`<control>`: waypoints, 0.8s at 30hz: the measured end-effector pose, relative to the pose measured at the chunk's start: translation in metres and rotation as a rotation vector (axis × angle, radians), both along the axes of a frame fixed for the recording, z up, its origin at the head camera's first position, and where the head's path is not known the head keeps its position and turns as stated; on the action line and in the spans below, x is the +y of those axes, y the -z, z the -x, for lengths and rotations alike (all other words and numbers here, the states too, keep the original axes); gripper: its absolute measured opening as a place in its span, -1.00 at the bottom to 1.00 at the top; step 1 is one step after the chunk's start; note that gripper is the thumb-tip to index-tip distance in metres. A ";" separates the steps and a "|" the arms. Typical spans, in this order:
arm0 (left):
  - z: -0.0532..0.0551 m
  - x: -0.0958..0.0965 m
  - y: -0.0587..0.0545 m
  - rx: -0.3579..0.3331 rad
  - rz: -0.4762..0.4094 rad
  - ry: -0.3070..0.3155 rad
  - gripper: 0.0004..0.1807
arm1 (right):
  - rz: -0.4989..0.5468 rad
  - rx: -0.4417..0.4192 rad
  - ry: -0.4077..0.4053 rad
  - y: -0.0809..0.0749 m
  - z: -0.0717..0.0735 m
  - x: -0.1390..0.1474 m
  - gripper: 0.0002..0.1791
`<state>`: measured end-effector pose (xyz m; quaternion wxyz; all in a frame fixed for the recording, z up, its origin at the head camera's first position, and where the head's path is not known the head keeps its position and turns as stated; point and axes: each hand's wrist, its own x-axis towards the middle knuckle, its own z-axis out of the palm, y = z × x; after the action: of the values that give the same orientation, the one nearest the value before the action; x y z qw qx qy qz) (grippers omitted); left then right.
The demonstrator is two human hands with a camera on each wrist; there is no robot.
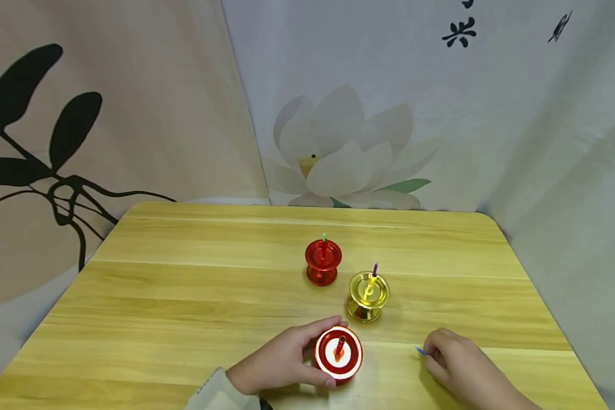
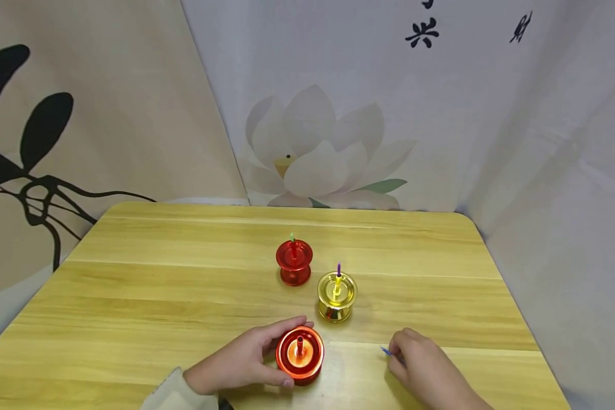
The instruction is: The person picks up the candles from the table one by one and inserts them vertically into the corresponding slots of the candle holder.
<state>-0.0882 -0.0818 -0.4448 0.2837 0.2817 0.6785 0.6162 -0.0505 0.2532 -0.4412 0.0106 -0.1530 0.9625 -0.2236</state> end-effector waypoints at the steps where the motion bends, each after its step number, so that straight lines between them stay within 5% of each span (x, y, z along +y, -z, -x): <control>1: 0.000 0.000 0.000 0.000 0.003 -0.001 -0.03 | 0.018 -0.001 -0.007 -0.001 0.000 -0.001 -0.81; 14: -0.001 0.000 0.000 0.002 -0.007 -0.001 -0.03 | 0.272 -0.046 0.065 -0.015 0.000 -0.026 -0.85; 24: 0.000 0.000 0.001 0.009 -0.003 -0.003 -0.03 | 0.357 0.090 0.049 -0.018 -0.001 -0.040 -0.71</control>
<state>-0.0879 -0.0819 -0.4461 0.2791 0.2838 0.6794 0.6164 -0.0497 0.2137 -0.4230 -0.0652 -0.1390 0.9106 -0.3838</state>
